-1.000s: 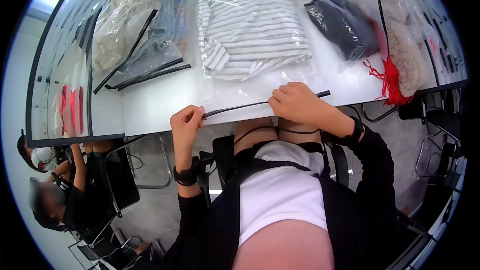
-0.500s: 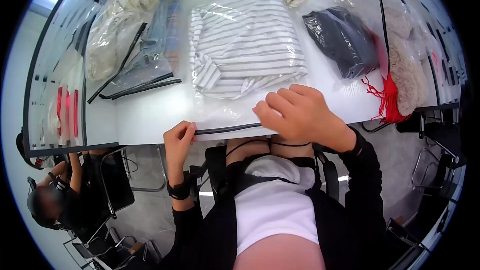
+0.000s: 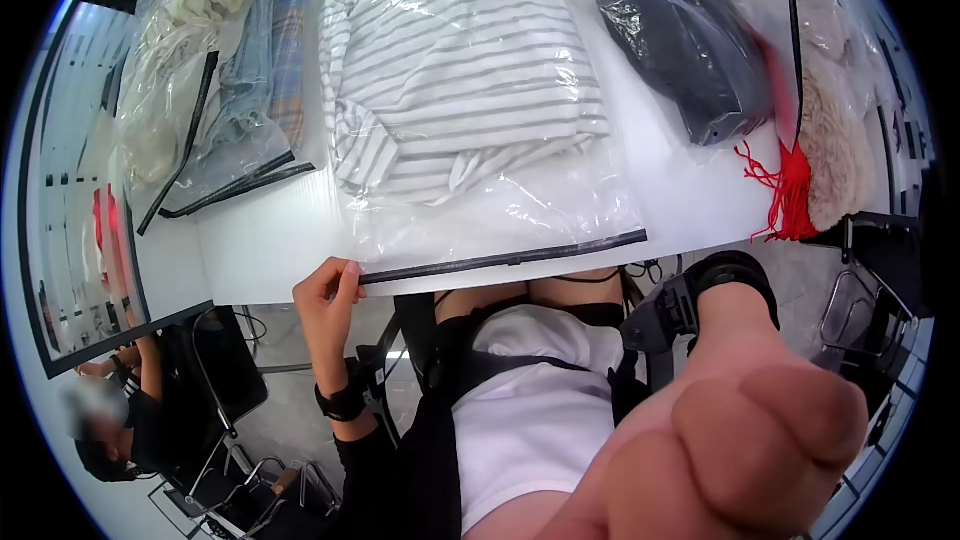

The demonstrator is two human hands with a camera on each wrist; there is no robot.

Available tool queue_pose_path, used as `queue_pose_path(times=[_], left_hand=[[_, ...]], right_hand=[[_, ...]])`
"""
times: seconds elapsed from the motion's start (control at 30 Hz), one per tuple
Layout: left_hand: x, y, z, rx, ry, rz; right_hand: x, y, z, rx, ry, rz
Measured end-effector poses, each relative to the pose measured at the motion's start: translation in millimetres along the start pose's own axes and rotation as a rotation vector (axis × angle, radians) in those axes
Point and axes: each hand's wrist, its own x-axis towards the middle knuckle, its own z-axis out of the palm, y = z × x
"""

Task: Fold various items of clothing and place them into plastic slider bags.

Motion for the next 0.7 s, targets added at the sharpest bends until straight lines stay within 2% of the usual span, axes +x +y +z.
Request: queue_pose_path(times=[0.23, 0.33, 0.43, 0.5, 0.6, 0.63, 0.7], left_hand=[[2.0, 4.4, 0.7, 0.029, -0.014, 0.005], [7.2, 18.2, -6.7, 0.25, -0.044, 0.033], [21.0, 54.6, -15.7, 0.48, 0.005, 0.303], [40.7, 76.9, -17.9, 0.517, 0.009, 0.518], [100.8, 98.1, -6.9, 0.513, -0.127, 0.816], [124.1, 109.4, 6.0, 0.485, -0.177, 0.891], [175.7, 110.2, 38.6, 0.685, -0.024, 1.086]], right_hand=[[-8.2, 13.1, -9.5, -0.043, -0.092, 0.053], [-7.3, 36.7, -2.9, -0.105, -0.189, 0.135], [-22.6, 80.8, 18.6, -0.159, -0.329, 0.267], [-38.9, 113.5, 38.8, -0.132, -0.399, 0.296], [-46.2, 147.9, 64.2, -0.031, -0.616, 0.359], [-54.7, 155.5, 78.5, -0.107, -0.632, 0.329], [-66.1, 169.7, 103.3, -0.262, -0.657, 0.271]])
